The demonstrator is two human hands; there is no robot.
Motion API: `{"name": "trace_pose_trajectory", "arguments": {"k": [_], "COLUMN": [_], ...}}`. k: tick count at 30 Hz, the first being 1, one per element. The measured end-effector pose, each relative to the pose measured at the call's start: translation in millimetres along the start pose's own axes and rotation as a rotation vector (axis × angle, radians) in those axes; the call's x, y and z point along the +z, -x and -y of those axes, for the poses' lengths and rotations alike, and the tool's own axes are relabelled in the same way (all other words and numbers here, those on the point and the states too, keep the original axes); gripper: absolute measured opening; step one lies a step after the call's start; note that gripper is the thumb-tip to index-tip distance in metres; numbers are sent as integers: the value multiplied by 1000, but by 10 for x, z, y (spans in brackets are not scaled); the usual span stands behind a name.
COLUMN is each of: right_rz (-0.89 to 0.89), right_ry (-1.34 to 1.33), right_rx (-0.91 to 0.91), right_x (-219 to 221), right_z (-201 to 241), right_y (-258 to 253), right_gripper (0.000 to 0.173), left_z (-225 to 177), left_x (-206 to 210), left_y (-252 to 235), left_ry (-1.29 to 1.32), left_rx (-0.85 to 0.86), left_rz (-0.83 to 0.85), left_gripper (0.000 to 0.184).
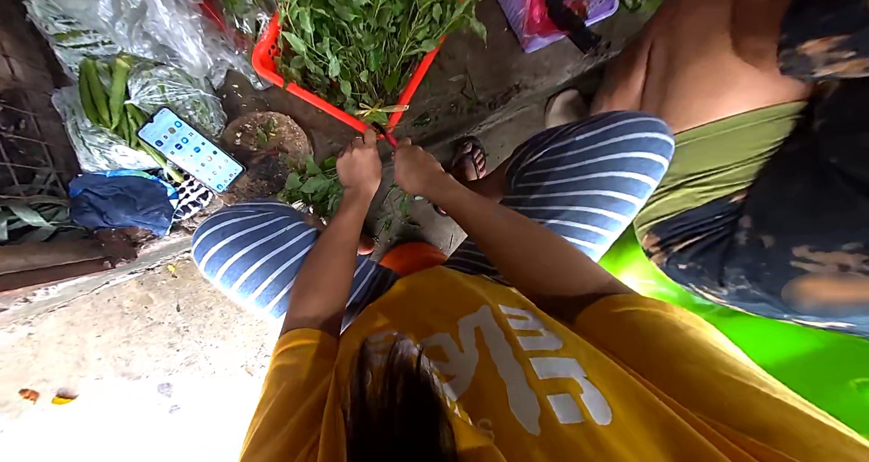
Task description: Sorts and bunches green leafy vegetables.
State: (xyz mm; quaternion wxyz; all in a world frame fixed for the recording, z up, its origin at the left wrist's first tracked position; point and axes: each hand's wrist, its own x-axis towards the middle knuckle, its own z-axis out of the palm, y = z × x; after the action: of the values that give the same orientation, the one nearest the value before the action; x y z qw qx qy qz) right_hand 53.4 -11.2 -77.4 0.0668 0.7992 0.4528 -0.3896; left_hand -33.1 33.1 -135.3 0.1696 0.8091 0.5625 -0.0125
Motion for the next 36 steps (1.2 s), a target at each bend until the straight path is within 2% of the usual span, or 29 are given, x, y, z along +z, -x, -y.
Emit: {"name": "trace_pose_trajectory", "arguments": {"k": [3, 5, 8, 11, 13, 18, 26, 31, 36], "right_rz": [-21, -43, -40, -28, -26, -24, -22, -72, -107], "right_ry": [3, 10, 62, 87, 111, 147, 172, 142, 68], "right_rx": [6, -23, -53, -42, -37, -38, -41, -67, -114], "right_x": [27, 28, -32, -62, -76, -54, -28, 70, 124], "right_z": [16, -14, -43, -83, -118, -174, -112, -148, -256], "right_y": [-66, -49, 108, 262, 266, 181, 17, -2, -1], "right_gripper": [36, 37, 39, 39, 40, 41, 36, 39, 37], "left_z": [0, -7, 94, 181, 185, 220, 327, 242, 157], "left_x": [41, -20, -93, -36, -60, -66, -8, 12, 54], "left_y": [-19, -26, -75, -82, -108, -176, -266, -231, -112], "left_ry": [5, 79, 409, 818, 1044, 1325, 1429, 1320, 966], "left_rx": [-20, -67, -119, -151, -219, -311, -304, -311, -171], "left_rz": [-14, 48, 232, 341, 459, 600, 681, 556, 350], "left_gripper": [32, 34, 36, 24, 23, 27, 27, 23, 28]}}
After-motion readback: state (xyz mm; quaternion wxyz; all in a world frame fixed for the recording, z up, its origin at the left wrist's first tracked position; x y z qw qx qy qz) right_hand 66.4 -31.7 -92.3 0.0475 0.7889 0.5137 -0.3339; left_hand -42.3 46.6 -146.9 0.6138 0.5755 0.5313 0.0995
